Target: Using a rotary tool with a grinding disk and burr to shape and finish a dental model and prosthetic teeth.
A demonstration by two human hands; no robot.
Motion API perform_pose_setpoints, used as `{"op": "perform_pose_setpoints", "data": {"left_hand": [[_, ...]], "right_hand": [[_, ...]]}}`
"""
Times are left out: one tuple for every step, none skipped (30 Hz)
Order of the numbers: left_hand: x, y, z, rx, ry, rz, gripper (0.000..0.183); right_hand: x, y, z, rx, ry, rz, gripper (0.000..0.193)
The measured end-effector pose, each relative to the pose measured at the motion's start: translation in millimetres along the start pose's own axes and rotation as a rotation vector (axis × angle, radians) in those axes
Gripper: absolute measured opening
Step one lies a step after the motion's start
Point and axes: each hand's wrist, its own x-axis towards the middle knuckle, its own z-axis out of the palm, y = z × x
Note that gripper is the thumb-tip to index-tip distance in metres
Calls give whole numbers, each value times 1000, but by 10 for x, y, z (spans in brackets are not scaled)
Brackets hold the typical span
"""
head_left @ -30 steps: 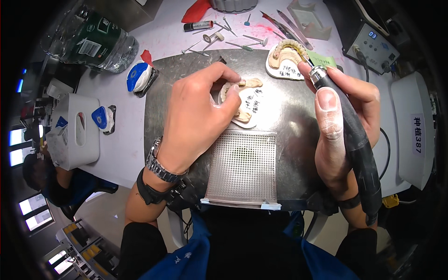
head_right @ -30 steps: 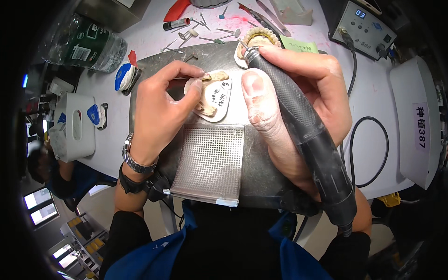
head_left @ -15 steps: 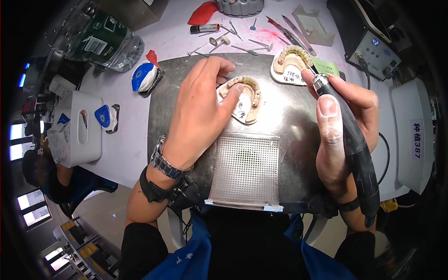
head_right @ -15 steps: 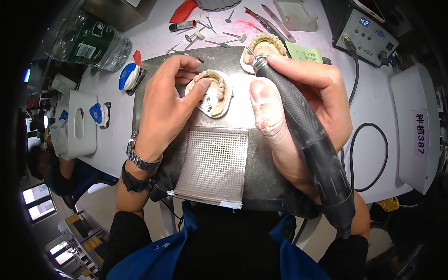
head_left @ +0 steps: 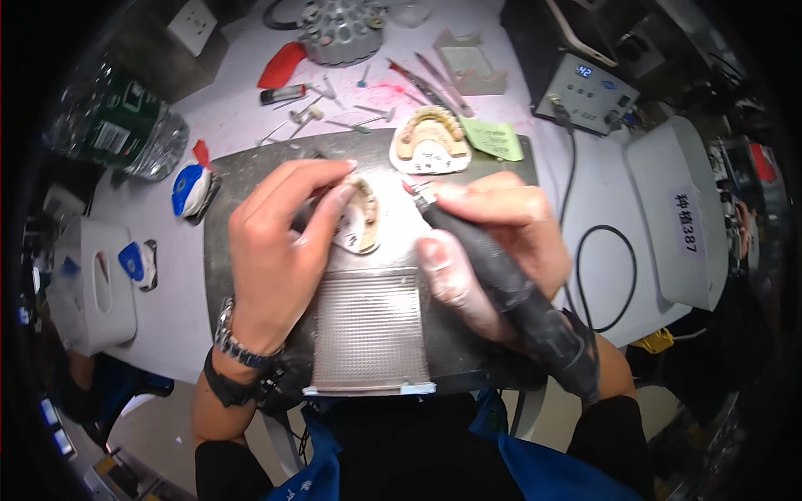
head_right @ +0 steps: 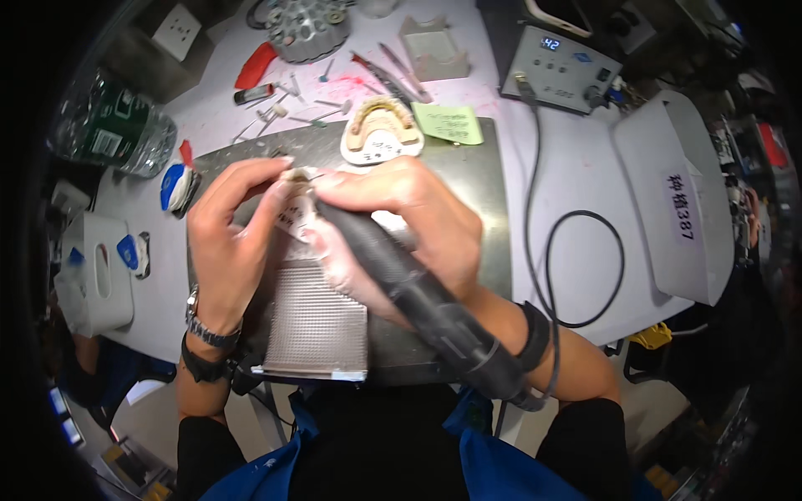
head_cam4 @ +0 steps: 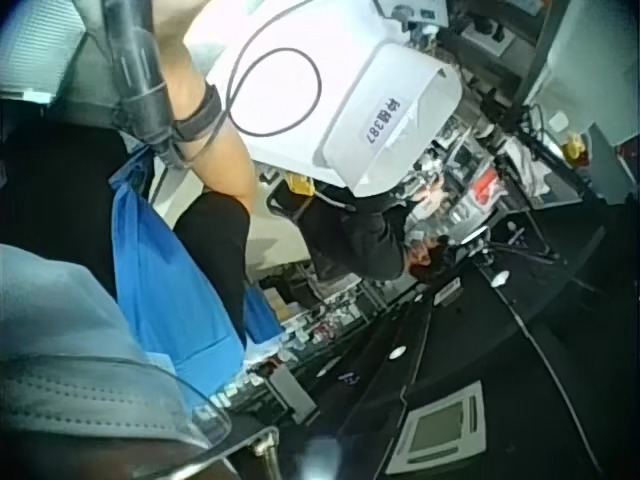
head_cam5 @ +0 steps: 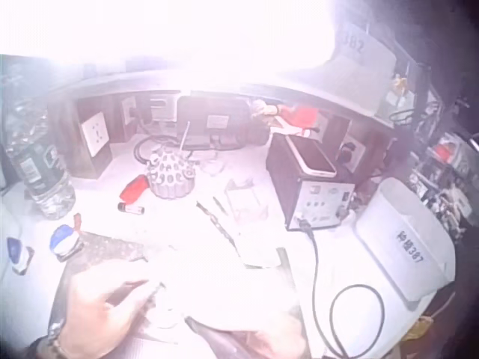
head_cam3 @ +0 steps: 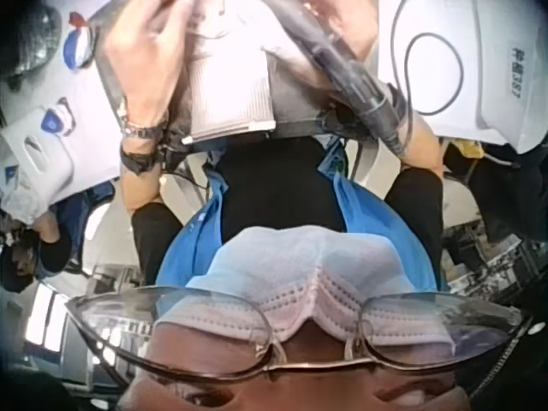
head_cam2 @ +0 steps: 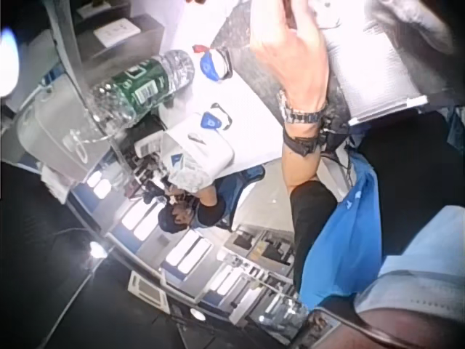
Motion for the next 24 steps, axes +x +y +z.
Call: {"op": "perform_pose_setpoints", "data": {"left_hand": [[-12, 54, 12, -102, -16, -36, 16], [-50, 106, -14, -162, -58, -82, 15], [-108, 156, -19, -280, -71, -177, 19], [-187, 156, -83, -361, -68, -213, 22], [-213, 166, -102, -435, -65, -254, 24], [-212, 167, -65, -446, -65, -247, 24], [-208, 172, -21, -582, -84, -281, 25], [-242, 137, -67, -685, -84, -330, 26], [-217, 157, -49, -789, -85, -311, 24], [-176, 211, -39, -872, -95, -357, 25], [-165, 220, -50, -940, -88, -416, 25], [-136, 250, -47, -1023, -101, -422, 26], [-121, 262, -49, -1104, -110, -425, 26], [-135, 244, -21, -1090, -102, -407, 27], [-167, 200, -10, -1079, -96, -388, 28], [-171, 171, -1, -1132, -136, -395, 28], [-173, 167, -23, -1123, -124, -403, 28], [-172, 177, -56, -1118, -151, -400, 30], [-161, 187, -65, -1123, -182, -394, 31], [-153, 193, -91, -1109, -193, -395, 35], [-156, 185, -85, -1114, -183, -400, 35], [-155, 184, -79, -1089, -192, -365, 34], [-154, 185, -71, -1063, -200, -331, 33], [-148, 188, -65, -1074, -199, -332, 33]], "right_hand": [[0, -8, 11, 32, 16, -49, 30], [30, 5, 39, 53, 4, -112, 32], [3, -21, 77, 60, 12, -92, 33], [7, -82, 117, 61, -5, -77, 32], [4, -109, 137, 71, -21, -68, 31], [3, -88, 112, 38, -3, -125, 33], [0, -63, 91, 14, 17, -181, 35], [2, -57, 126, 34, 33, -201, 36], [-5, -53, 116, 61, 51, -218, 37], [-39, -49, 98, 118, 71, -212, 39], [-56, -69, 71, 101, 49, -195, 41], [-47, -131, 25, 96, 7, -165, 41], [-44, -144, 2, 85, -34, -164, 41], [-48, -152, 14, 108, -25, -160, 41], [-37, -185, 1, 122, -70, -137, 41], [-52, -159, 21, 141, -50, -143, 40], [-67, -139, 50, 157, -30, -149, 40], [-73, -142, 77, 170, -36, -146, 40], [-76, -144, 76, 169, -36, -127, 40], [-76, -144, 72, 167, -36, -109, 40], [-73, -136, 68, 169, -47, -105, 40], [-71, -152, 57, 156, -54, -112, 39], [-68, -169, 42, 144, -61, -119, 39], [-61, -194, 16, 135, -67, -114, 39]]}}
